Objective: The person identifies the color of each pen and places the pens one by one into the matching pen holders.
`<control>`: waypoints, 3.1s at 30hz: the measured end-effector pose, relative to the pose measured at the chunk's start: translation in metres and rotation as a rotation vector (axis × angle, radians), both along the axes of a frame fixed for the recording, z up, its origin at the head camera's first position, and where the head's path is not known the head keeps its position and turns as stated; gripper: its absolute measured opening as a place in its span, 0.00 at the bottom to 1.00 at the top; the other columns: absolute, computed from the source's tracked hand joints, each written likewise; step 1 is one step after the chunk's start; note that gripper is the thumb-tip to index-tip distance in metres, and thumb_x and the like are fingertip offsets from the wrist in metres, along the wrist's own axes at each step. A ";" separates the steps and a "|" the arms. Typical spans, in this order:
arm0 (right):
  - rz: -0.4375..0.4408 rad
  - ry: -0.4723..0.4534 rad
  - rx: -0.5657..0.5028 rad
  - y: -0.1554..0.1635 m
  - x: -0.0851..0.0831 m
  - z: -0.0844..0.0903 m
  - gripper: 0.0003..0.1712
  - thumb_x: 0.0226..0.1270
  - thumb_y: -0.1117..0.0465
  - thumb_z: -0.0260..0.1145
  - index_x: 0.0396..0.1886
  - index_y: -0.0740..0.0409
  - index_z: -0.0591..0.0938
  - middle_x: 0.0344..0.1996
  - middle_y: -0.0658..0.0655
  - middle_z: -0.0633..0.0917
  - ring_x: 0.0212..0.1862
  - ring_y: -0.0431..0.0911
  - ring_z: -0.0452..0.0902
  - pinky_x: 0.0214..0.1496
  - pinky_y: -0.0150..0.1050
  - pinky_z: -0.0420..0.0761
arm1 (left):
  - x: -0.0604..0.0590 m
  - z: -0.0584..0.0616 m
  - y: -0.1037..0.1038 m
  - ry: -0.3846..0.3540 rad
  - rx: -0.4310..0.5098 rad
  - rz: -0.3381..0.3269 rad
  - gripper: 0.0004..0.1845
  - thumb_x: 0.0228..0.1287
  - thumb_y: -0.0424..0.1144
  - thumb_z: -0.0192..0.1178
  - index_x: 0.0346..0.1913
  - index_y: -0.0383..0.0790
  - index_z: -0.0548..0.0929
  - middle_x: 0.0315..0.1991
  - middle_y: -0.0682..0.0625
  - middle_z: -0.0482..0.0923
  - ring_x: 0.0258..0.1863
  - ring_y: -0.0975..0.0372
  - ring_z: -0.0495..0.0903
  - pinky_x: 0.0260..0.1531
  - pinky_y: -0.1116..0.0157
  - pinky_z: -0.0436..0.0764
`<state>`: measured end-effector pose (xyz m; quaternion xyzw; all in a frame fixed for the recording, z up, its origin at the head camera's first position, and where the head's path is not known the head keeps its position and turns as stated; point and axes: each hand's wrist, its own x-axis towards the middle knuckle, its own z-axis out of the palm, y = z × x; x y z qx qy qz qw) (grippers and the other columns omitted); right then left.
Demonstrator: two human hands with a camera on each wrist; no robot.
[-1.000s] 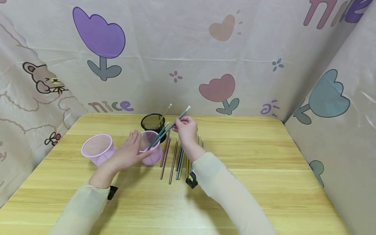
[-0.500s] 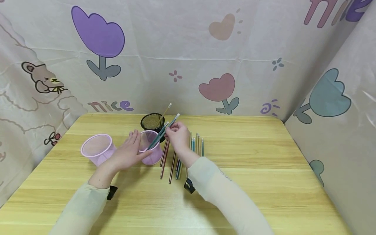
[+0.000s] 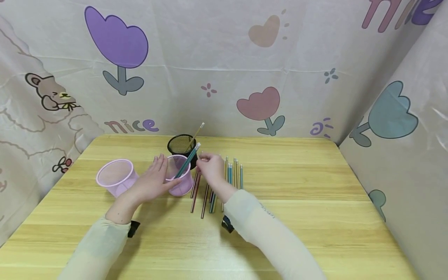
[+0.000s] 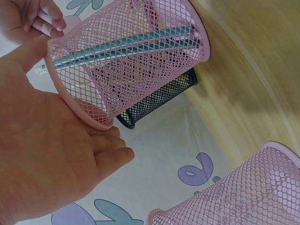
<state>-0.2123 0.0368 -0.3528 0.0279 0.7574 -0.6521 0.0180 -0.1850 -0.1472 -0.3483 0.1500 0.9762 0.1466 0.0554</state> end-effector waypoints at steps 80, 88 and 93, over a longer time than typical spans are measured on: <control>0.111 -0.392 0.539 0.129 -0.025 -0.045 0.12 0.59 0.66 0.60 0.17 0.63 0.75 0.09 0.51 0.74 0.12 0.40 0.72 0.20 0.33 0.82 | -0.001 -0.004 -0.001 -0.004 -0.018 0.004 0.49 0.66 0.60 0.48 0.70 0.21 0.45 0.72 0.28 0.34 0.72 0.38 0.37 0.71 0.46 0.46; 0.055 -0.457 0.390 0.136 -0.027 -0.043 0.09 0.60 0.67 0.57 0.20 0.64 0.74 0.13 0.53 0.75 0.13 0.40 0.74 0.23 0.33 0.84 | 0.000 -0.003 -0.001 -0.010 0.002 0.005 0.48 0.66 0.60 0.47 0.70 0.21 0.45 0.72 0.28 0.34 0.72 0.38 0.37 0.71 0.46 0.46; 0.053 -0.470 0.347 0.138 -0.028 -0.042 0.07 0.61 0.68 0.57 0.25 0.67 0.74 0.16 0.54 0.75 0.15 0.40 0.75 0.26 0.34 0.84 | 0.001 -0.003 -0.001 -0.007 0.009 0.005 0.48 0.66 0.60 0.47 0.70 0.21 0.45 0.72 0.28 0.34 0.72 0.38 0.37 0.71 0.46 0.45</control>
